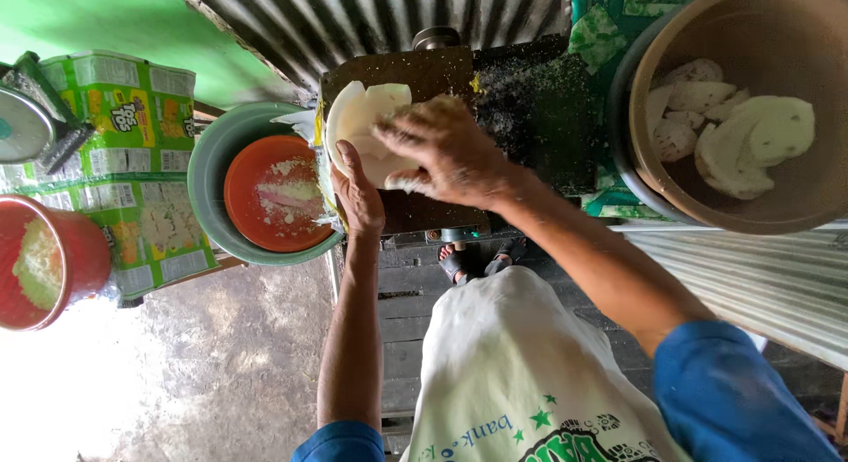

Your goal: The person stands at a manual coconut grating machine and feeds pieces of coconut flesh one at a time against the rotating grating drum, holding the machine steady with the other hand. Shredded coconut collects in a red basin below while grated pieces accumulate in a large bowl beside the machine.

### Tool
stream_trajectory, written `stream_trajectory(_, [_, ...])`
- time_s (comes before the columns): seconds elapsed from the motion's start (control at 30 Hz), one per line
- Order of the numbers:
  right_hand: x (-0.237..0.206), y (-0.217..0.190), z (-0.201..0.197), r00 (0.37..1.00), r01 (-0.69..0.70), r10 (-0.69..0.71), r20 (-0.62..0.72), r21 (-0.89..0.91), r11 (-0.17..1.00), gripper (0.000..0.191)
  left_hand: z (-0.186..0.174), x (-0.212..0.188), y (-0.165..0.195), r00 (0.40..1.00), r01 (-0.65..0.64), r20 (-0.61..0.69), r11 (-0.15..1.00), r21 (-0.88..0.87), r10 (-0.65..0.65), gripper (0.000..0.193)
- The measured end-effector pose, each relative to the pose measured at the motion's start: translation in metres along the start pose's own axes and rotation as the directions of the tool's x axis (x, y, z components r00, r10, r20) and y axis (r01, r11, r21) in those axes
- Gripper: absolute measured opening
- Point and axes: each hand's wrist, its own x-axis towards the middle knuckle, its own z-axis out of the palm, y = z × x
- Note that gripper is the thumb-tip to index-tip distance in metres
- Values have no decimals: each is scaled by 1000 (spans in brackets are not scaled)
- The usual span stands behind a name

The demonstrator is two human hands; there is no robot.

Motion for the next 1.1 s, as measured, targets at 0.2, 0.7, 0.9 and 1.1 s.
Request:
stream_trajectory(0.2, [-26, -9, 18, 979, -75, 80, 187, -33, 997, 45, 1, -1, 4, 999, -11, 49, 999, -42, 13, 95])
stream_trajectory(0.7, [-22, -22, 42, 944, -319, 328, -16, 196, 927, 44, 1, 1, 18, 987, -79, 145, 995, 56, 70, 95])
stream_trajectory(0.9, [-22, -20, 46, 932, -352, 362, -3, 231, 907, 36, 1, 1, 20, 979, -124, 174, 989, 87, 107, 96])
stream_trajectory(1.1, [-14, -24, 41, 944, -324, 327, 50, 331, 886, 38, -1, -1, 23, 964, 42, 266, 996, -78, -20, 89])
